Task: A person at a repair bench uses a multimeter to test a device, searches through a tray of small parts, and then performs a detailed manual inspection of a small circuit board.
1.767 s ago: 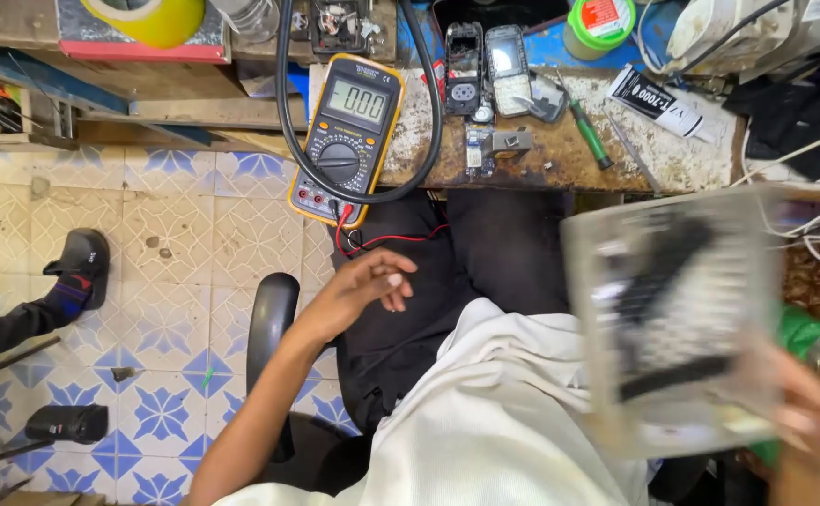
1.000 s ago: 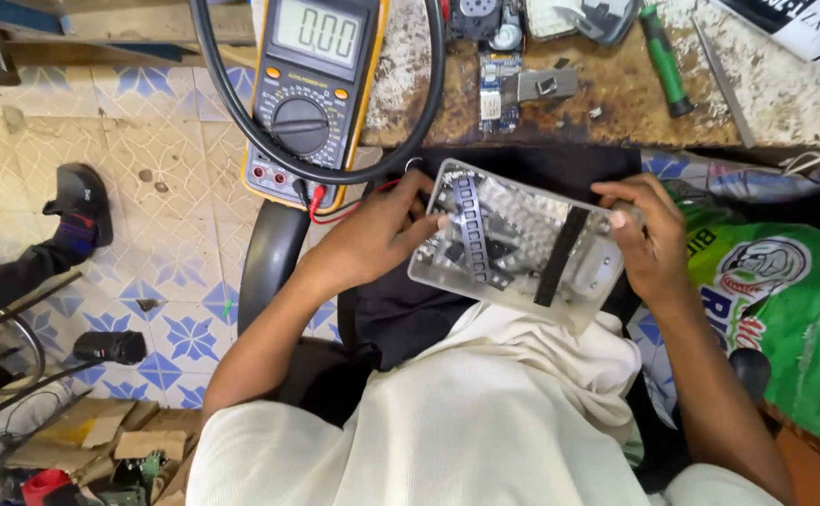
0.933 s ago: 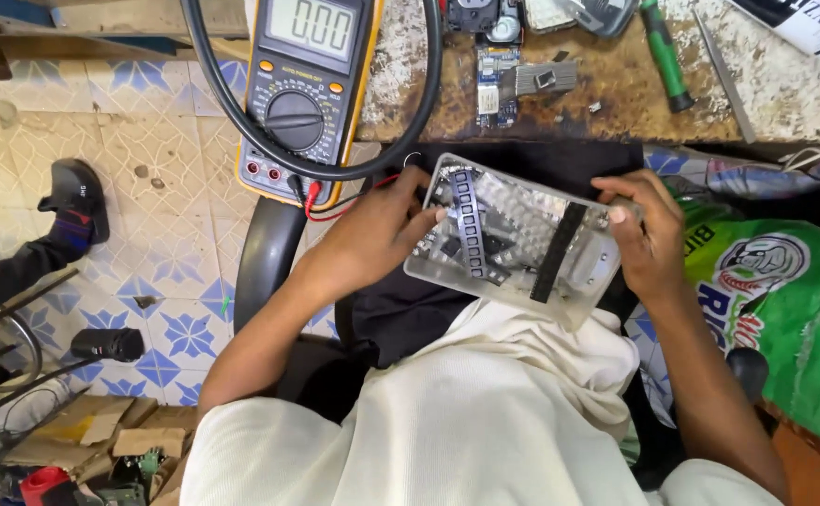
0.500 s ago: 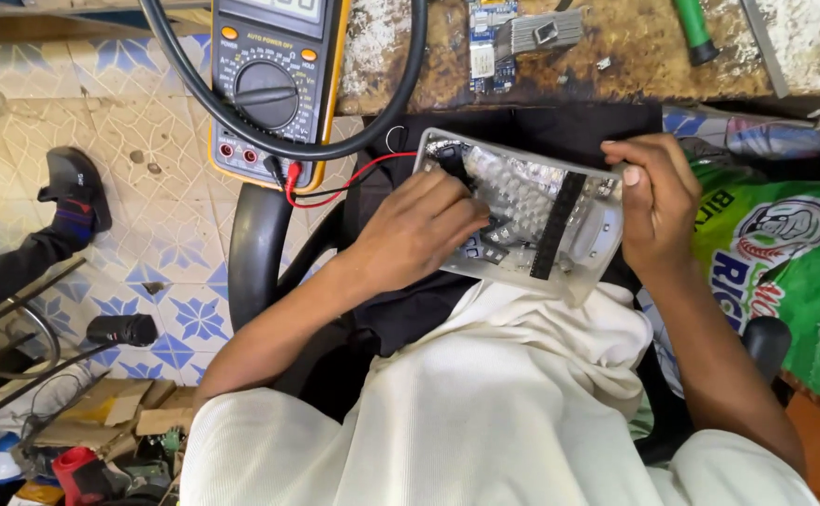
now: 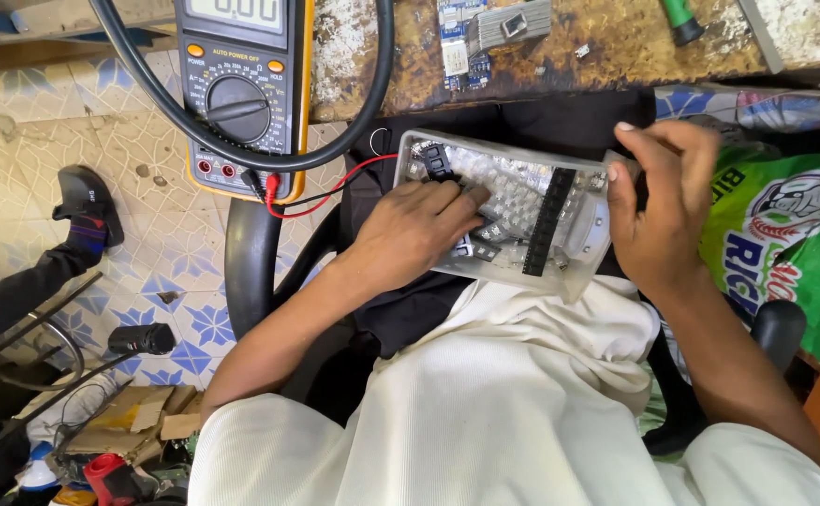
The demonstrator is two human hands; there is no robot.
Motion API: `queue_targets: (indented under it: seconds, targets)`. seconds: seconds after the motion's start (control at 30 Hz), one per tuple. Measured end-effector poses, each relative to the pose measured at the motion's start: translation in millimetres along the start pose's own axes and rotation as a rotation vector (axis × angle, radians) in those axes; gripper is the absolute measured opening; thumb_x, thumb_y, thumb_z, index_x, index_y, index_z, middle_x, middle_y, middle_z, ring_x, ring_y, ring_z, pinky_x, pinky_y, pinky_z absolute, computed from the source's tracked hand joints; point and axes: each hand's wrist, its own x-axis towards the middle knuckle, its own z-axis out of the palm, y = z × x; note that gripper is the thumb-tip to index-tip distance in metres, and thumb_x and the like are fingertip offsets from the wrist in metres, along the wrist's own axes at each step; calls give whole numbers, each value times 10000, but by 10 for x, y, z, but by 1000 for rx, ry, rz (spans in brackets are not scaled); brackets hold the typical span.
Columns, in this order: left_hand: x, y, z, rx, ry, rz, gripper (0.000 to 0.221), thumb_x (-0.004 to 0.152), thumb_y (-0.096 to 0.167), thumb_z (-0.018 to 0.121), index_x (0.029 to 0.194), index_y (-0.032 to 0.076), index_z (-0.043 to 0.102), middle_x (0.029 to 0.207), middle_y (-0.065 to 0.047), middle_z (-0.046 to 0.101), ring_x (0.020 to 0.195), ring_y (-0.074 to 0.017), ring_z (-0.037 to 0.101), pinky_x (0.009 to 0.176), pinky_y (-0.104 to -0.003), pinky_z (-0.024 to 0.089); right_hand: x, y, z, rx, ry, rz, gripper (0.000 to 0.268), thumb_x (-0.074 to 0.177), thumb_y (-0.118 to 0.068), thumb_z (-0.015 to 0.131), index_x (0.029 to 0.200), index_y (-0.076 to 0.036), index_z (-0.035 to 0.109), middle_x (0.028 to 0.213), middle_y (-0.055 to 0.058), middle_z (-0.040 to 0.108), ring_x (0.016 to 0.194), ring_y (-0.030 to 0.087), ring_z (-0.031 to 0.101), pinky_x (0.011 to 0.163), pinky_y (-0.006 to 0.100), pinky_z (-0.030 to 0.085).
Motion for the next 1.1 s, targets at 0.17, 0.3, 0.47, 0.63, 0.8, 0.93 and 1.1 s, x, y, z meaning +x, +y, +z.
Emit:
queue_targets:
  seconds: [0.17,0.3,0.47,0.63,0.8,0.93,1.1]
  targets:
    - [-1,2,21,70,-13,-12,262,1072,273,641,1269,100,634,883,-28,565,694,-234,569,637,-360,457,-150,-39,10,-175,98,-218,437,947,330,585,1269,54,694,1054,226,566,899,378,523,804,507,376]
    - [5,30,-30,-41,1,-12,209,1076,242,619,1196,72,632,895,-56,585,698,-256,583,626,-376,470,-202,-99,34,-187,47,-217,276,1019,203,642,1166,-11,736,1037,169,644,903,354,550,800,470,330]
    - [3,-13,-81,-181,-5,21,216,1085,251,568,949,84,590,831,-58,519,677,-295,544,638,-410,468,-199,-92,39,-173,9,-209,279,1029,193,625,1217,6,713,1058,178,636,890,346,536,795,459,300]
    - [20,6,-111,-215,109,106,225,1027,260,633,930,67,693,735,-63,552,692,-302,640,644,-393,507,-210,-212,159,14,80,-221,342,995,180,511,1120,12,782,1016,159,631,901,407,597,788,481,475]
    - [-32,-18,-50,-197,63,111,259,1028,291,628,883,80,667,732,-58,559,683,-291,637,657,-384,492,-220,-357,278,144,14,-201,328,976,196,483,1068,45,760,968,187,632,830,424,586,732,512,505]
    - [-63,7,-90,-225,42,71,307,1035,306,616,846,65,637,697,-67,547,656,-300,635,656,-390,491,-177,-441,240,208,-41,-172,339,981,208,435,1054,85,742,918,205,636,752,426,585,668,505,519]
    - [-85,58,-216,-278,59,9,279,1067,240,571,878,40,616,700,-99,536,664,-357,633,617,-421,503,-179,-370,220,164,-116,-193,269,993,162,511,1123,62,724,968,189,627,788,415,595,688,523,520]
